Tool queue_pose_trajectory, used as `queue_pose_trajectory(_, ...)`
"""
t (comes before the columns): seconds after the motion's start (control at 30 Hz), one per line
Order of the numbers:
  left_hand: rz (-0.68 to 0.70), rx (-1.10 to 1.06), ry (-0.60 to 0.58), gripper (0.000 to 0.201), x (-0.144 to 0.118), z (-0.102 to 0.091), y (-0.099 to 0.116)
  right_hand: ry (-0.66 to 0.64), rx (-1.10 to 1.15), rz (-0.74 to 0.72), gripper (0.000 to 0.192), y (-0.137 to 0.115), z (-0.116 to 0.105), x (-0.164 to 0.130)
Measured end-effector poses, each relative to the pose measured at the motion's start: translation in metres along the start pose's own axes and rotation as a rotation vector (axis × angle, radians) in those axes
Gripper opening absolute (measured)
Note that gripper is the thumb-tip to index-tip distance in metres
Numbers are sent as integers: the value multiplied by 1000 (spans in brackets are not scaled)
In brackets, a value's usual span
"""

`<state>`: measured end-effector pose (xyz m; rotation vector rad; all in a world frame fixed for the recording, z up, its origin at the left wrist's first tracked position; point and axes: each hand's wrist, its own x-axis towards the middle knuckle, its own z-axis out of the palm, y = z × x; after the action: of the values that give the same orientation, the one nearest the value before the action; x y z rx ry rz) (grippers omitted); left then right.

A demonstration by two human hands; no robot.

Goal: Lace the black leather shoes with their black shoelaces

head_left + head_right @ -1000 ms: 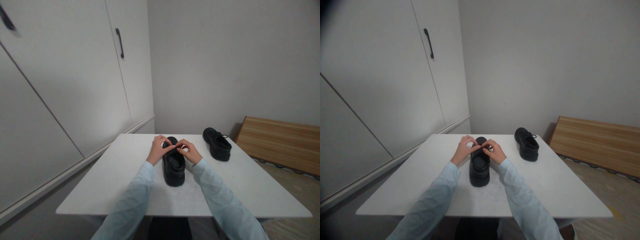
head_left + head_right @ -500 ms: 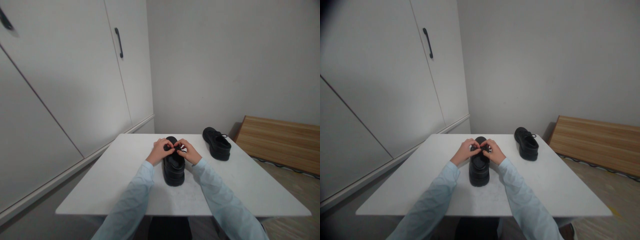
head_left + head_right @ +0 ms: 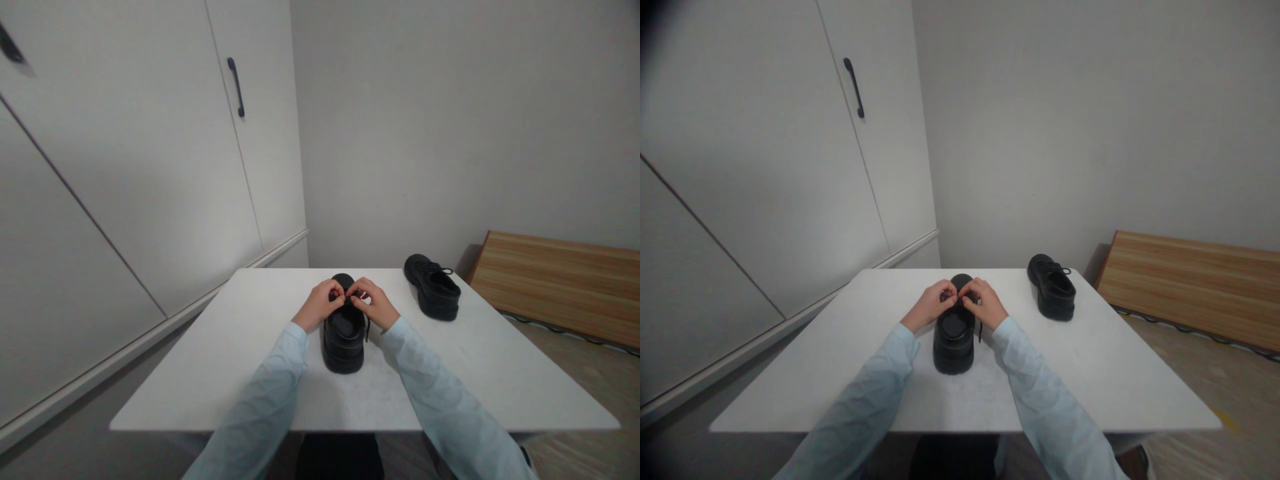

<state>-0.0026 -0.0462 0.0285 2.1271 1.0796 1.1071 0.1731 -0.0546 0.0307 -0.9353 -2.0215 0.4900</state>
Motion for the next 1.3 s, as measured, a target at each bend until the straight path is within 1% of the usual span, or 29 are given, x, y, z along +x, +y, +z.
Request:
queue_pose_trajectory(0.2,-7,36,-15,4,2,3,-2,9,-226,-21,15,-9,3,0)
queue_pose_trajectory(0.33,0,60,-27,5,3,4,-3,12,-392,-1,13,-16,4,-2)
queue_pose_trajectory(0.57,-4,56,-26,5,3,4,-5,49,-490,-29,6,-18,7,-6)
queue_pose_trajectory(0.67,-3,61,-23,8,3,2,-4,63,-473,-26,5,-17,8,-7)
queue_pose_trajectory(0.8,42,72,-25,12,2,1,-2,81,-393,-14,6,-15,10,-6)
queue_pose_trajectory(1.03,80,89,2,9,1,1,0,141,-188,0,7,-8,14,-4)
queue_pose_trajectory(1.3,54,-29,12,7,1,3,-2,162,-151,53,3,-3,16,-4)
